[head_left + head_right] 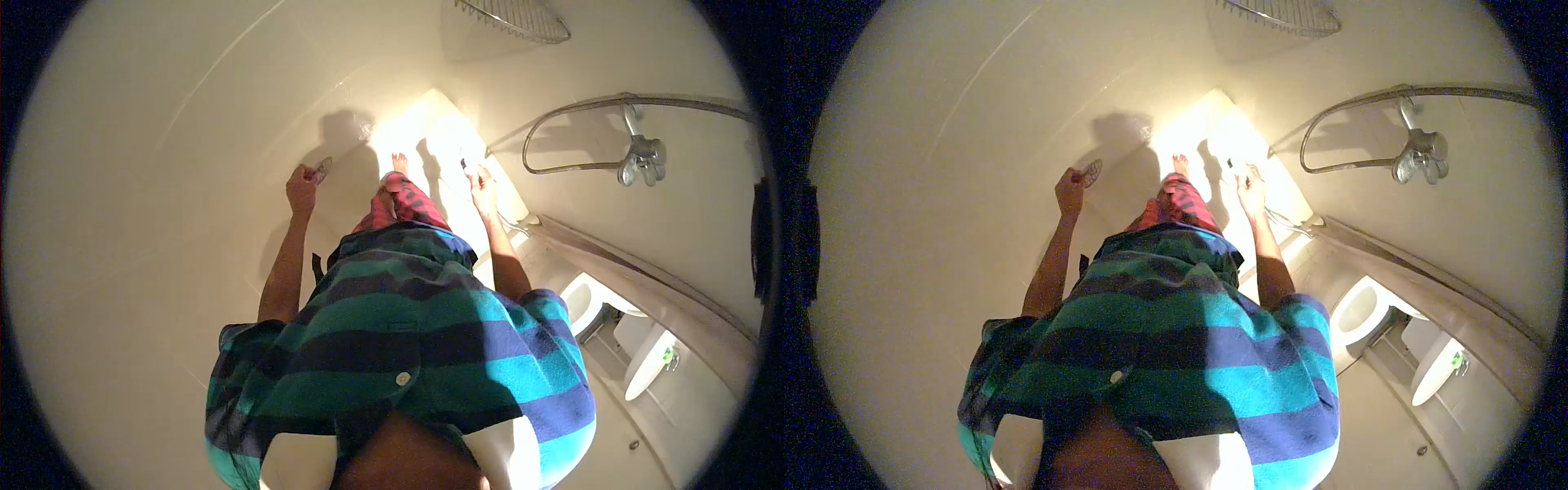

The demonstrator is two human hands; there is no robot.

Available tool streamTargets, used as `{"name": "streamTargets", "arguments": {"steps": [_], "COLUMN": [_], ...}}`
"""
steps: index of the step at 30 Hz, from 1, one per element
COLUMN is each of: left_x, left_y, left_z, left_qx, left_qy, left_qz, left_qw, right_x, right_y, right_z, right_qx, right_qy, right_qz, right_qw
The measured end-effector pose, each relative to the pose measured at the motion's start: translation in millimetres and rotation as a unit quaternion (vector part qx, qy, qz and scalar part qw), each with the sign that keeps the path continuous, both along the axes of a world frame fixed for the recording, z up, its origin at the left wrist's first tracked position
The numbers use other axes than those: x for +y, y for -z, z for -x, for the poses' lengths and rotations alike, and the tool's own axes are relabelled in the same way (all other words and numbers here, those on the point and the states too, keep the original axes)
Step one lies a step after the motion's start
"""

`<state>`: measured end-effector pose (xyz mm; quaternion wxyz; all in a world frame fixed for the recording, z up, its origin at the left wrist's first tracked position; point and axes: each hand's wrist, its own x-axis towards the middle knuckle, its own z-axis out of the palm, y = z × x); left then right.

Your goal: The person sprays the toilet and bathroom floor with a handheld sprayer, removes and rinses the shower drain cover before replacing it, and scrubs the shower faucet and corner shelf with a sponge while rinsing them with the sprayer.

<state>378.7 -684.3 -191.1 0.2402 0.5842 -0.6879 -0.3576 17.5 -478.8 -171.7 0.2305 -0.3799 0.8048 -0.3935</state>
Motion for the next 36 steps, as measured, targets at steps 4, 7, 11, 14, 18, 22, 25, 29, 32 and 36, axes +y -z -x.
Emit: {"name": "streamTargets", "arguments": {"steps": [4,7,11,14,18,22,25,29,32,36], "left_x": [-28,-37,-30,-16,31,78,95,105,108,108], "left_y": [-10,-12,-21,-25,-25,-4,33,37,74,88], "left_z": [71,141,240,304,377,417,428,400,353,324], "left_qx": [0.031,0.126,0.139,0.136,0.054,0.034,0.015,-0.067,-0.085,-0.153], "left_qy": [0.022,0.081,0.225,0.275,0.292,0.297,0.228,0.231,0.216,0.228], "left_qz": [-0.033,0.009,0.146,0.079,0.048,-0.075,-0.071,-0.039,-0.025,0.006], "left_qw": [0.999,0.989,0.953,0.948,0.954,0.951,0.971,0.970,0.972,0.962], "right_x": [11,42,79,109,143,164,211,303,347,387], "right_y": [-38,-58,-129,-157,-154,-139,-109,-49,-37,-5], "right_z": [19,44,59,62,59,62,67,73,69,75], "right_qx": [-0.260,-0.364,-0.419,-0.373,-0.344,-0.274,-0.219,-0.213,-0.204,-0.267], "right_qy": [0.032,0.021,0.020,0.010,0.075,0.168,0.236,0.413,0.528,0.621], "right_qz": [-0.084,0.018,0.142,0.113,0.133,0.095,0.098,0.217,0.201,0.356], "right_qw": [0.961,0.931,0.897,0.921,0.927,0.942,0.942,0.858,0.799,0.645]}}
